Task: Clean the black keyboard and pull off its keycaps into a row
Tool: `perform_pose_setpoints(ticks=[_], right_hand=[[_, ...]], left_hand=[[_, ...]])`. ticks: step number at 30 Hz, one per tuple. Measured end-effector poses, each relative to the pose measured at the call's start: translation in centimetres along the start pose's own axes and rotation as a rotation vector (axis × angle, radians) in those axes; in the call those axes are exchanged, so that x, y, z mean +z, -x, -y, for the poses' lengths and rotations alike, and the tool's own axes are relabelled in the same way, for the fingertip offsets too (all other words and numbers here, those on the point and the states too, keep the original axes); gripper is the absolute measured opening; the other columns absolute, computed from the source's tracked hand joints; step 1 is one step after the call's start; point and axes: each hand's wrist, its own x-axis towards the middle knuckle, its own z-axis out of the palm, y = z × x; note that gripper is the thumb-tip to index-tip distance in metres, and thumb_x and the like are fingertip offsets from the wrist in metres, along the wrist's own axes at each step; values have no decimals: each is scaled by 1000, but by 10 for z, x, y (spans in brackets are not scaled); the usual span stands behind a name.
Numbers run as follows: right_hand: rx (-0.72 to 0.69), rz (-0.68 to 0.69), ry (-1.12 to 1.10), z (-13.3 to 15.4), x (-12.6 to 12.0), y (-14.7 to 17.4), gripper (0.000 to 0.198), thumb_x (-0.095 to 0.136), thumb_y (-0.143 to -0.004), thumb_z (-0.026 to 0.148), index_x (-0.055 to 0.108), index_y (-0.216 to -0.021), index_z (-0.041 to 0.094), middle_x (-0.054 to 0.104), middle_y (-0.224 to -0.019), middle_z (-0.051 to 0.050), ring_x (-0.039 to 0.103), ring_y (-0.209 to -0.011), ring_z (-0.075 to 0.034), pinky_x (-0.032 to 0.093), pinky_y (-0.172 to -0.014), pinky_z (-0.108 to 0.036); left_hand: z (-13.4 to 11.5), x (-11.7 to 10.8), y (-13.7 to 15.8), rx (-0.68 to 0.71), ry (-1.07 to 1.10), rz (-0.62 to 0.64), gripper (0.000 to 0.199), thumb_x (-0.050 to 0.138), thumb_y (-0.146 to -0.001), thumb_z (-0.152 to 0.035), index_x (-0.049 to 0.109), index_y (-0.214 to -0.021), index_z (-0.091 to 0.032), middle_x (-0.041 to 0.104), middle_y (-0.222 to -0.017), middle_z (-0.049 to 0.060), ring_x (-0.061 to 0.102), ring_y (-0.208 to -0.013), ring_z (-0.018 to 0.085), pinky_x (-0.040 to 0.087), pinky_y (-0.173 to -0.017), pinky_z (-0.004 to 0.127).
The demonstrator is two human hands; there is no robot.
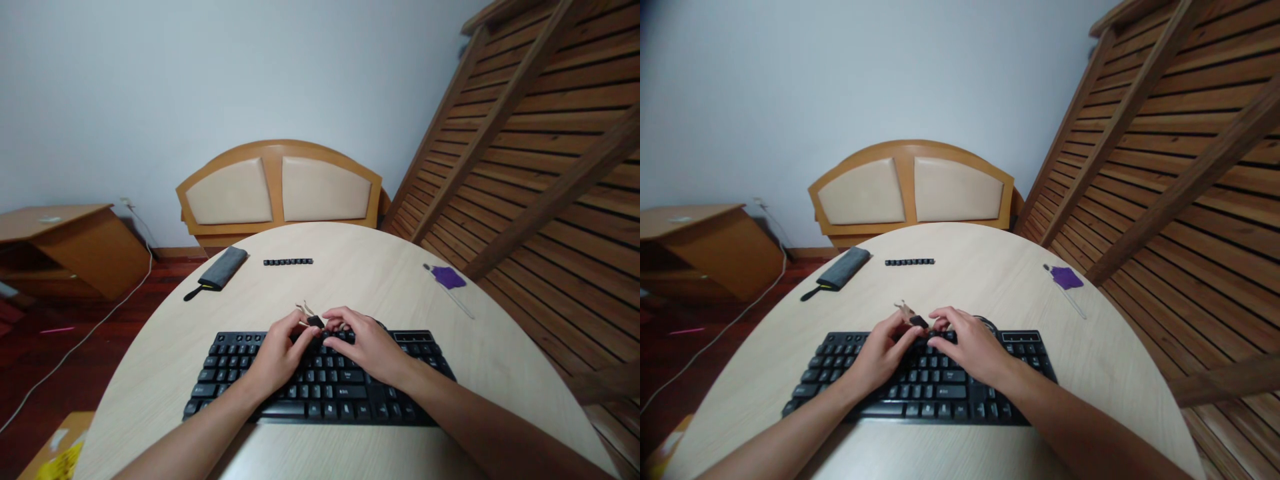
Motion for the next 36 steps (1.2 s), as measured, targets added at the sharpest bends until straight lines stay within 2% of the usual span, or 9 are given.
perform_pose_setpoints(ticks=[8, 12, 17, 22, 30, 36], right_hand=[[-32, 6, 6, 1, -1, 1, 44, 75, -79, 21, 56, -118, 26, 69, -103, 0, 65, -97, -15, 49, -89, -30], [-26, 6, 0, 0, 0, 2, 43, 74, -79, 21, 55, -117, 25, 69, -101, 0, 66, -95, -16, 49, -87, -30], [-30, 14, 10, 3, -2, 2, 28, 72, -83, 25, 56, -106, 23, 68, -97, 0, 65, -92, -16, 49, -85, -30], [-161, 41, 80, 6, -4, 1, 11, 66, -89, 26, 62, -100, 23, 69, -99, -1, 63, -96, -17, 48, -87, -32], [-209, 30, 77, 4, -4, 1, 8, 67, -89, 26, 67, -97, 23, 67, -105, -3, 60, -102, -18, 46, -92, -33], [-125, 53, -6, 5, -6, -1, 7, 70, -86, 25, 68, -93, 23, 65, -98, -3, 60, -98, -18, 47, -89, -33]], left_hand=[[-2, 1, 2, -51, 67, -2, 18, 53, -95, -33, 60, -89, -17, 68, -86, 3, 65, -81, 18, 48, -73, 27], [0, 1, 1, -54, 46, 7, 19, 52, -95, -34, 59, -88, -17, 68, -85, 3, 64, -80, 18, 47, -72, 27], [0, 1, 2, -82, 38, 8, 20, 51, -96, -36, 55, -86, -18, 68, -82, 3, 64, -78, 18, 47, -70, 27], [-2, 2, 1, -76, -25, -34, 20, 51, -95, -35, 52, -83, -20, 67, -78, 1, 62, -73, 16, 46, -69, 26], [-2, 1, 0, -40, -109, -41, 17, 51, -96, -31, 56, -84, -19, 67, -79, 1, 62, -76, 16, 44, -73, 27], [-2, 2, 2, -27, -163, -38, 18, 51, -95, -31, 55, -81, -20, 67, -78, 1, 62, -74, 17, 44, -70, 27]])
